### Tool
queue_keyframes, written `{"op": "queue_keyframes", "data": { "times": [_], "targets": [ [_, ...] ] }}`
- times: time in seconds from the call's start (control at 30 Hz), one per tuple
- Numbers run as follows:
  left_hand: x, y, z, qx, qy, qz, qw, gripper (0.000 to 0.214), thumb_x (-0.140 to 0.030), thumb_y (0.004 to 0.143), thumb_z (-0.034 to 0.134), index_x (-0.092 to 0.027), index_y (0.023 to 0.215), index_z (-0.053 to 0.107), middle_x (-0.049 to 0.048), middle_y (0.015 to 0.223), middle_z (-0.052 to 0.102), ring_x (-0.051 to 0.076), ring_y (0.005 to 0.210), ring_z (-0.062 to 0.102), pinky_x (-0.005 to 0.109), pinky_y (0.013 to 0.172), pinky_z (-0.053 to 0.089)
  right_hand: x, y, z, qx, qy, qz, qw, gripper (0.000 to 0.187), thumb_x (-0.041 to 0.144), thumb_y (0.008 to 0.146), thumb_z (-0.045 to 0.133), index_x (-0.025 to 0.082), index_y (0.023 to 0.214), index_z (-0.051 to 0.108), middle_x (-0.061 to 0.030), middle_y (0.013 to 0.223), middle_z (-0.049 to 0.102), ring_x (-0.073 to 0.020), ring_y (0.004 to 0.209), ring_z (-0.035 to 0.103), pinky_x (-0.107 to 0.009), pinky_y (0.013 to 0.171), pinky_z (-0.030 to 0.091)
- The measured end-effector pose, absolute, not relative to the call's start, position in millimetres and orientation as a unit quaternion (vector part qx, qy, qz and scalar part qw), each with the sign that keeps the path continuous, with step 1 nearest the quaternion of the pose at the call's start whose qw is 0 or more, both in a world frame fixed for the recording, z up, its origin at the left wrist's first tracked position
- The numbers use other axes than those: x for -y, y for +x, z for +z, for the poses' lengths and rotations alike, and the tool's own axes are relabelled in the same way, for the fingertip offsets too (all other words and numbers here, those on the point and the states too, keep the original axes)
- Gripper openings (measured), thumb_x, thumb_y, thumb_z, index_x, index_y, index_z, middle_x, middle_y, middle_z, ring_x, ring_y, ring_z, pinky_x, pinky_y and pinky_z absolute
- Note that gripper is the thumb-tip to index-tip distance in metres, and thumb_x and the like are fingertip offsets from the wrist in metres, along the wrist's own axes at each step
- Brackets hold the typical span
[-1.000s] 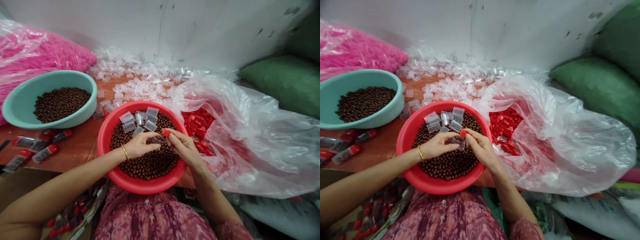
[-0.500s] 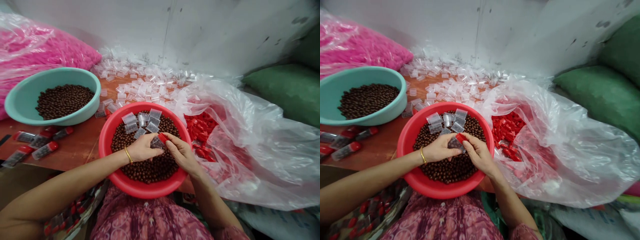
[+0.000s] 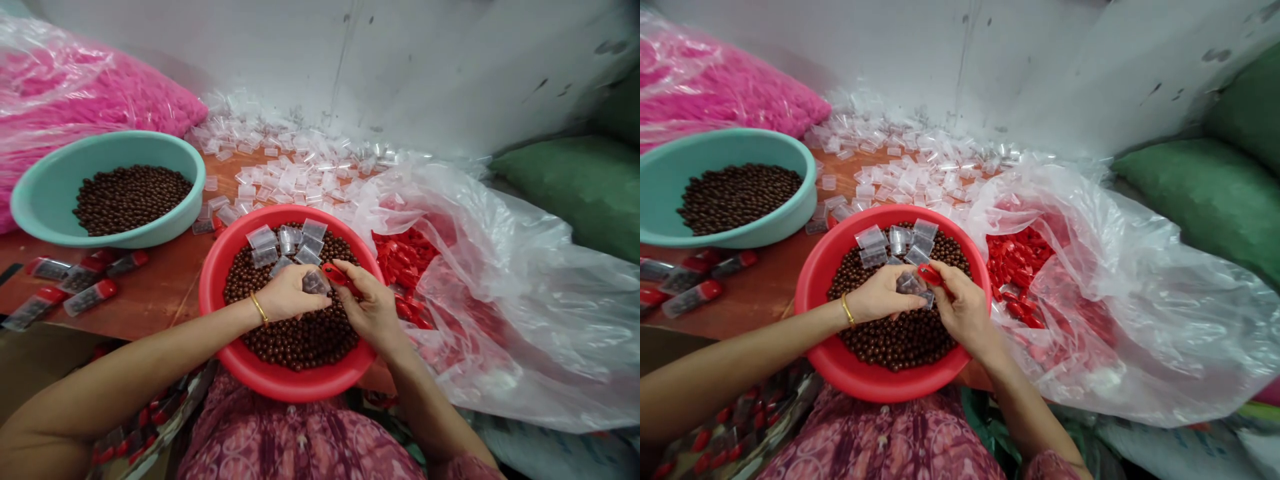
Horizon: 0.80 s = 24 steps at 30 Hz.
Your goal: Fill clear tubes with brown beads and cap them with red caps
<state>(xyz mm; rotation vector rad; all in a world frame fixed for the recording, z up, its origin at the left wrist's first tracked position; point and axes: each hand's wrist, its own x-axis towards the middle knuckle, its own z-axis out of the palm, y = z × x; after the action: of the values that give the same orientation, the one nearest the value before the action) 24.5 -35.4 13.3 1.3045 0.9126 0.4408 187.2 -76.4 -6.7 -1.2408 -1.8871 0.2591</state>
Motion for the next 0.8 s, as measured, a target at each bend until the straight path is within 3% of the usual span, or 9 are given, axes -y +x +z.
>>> {"op": "queue_keyframes", "data": {
  "times": [0.17, 0.37, 0.5, 0.67, 0.8],
  "targets": [
    [34.3, 24.0, 10.1, -0.397, 0.558, 0.22, 0.695, 0.023, -0.017, 0.064, 0.062, -0.012, 0.085, 0.054, -0.0105, 0.048, 0.047, 0.004, 0.033, 0.039, 0.016, 0.033, 0.033, 76.5, 181.4, -10.4, 0.799, -0.45, -0.02, 0.399, 0.046, 0.005, 0.085, 0.043, 0.021, 0.127, 0.052, -0.0092, 0.108, 0.069, -0.0173, 0.1, 0.065, -0.032, 0.087, 0.055],
    [34.2, 23.5, 10.2, -0.377, 0.542, 0.236, 0.713, 0.023, -0.018, 0.062, 0.064, -0.013, 0.081, 0.053, -0.0108, 0.048, 0.047, 0.003, 0.033, 0.039, 0.015, 0.033, 0.033, 84.0, 181.9, -0.4, 0.787, -0.46, 0.113, 0.396, 0.05, 0.01, 0.086, 0.045, 0.024, 0.134, 0.046, -0.0067, 0.123, 0.063, -0.0185, 0.11, 0.062, -0.035, 0.094, 0.052],
    [34.8, 24.7, 9.2, -0.363, 0.553, 0.224, 0.716, 0.022, -0.017, 0.062, 0.063, -0.014, 0.08, 0.051, -0.0107, 0.049, 0.046, 0.003, 0.034, 0.04, 0.015, 0.034, 0.034, 81.6, 179.1, -3.3, 0.78, -0.466, 0.077, 0.41, 0.051, 0.007, 0.087, 0.041, 0.026, 0.134, 0.045, -0.0058, 0.127, 0.06, -0.0182, 0.115, 0.058, -0.037, 0.097, 0.05],
    [35.3, 23.1, 1.4, -0.377, 0.59, 0.235, 0.674, 0.017, -0.014, 0.062, 0.058, -0.015, 0.077, 0.051, -0.0091, 0.051, 0.045, 0.005, 0.038, 0.04, 0.018, 0.038, 0.034, 81.0, 177.9, -6.8, 0.826, -0.427, 0.02, 0.369, 0.065, 0.002, 0.086, 0.04, 0.028, 0.144, 0.028, -0.0083, 0.127, 0.059, -0.0192, 0.11, 0.061, -0.036, 0.091, 0.054],
    [35.4, 23.3, -2.1, -0.377, 0.653, 0.269, 0.6, 0.011, -0.009, 0.059, 0.053, -0.014, 0.069, 0.054, -0.005, 0.061, 0.05, 0.008, 0.058, 0.045, 0.02, 0.055, 0.039, 86.6, 177.5, -3.8, 0.844, -0.421, 0.017, 0.332, 0.073, 0.0, 0.086, 0.038, 0.032, 0.148, 0.015, -0.0108, 0.124, 0.062, -0.0223, 0.104, 0.064, -0.039, 0.081, 0.058]
  ]
}}
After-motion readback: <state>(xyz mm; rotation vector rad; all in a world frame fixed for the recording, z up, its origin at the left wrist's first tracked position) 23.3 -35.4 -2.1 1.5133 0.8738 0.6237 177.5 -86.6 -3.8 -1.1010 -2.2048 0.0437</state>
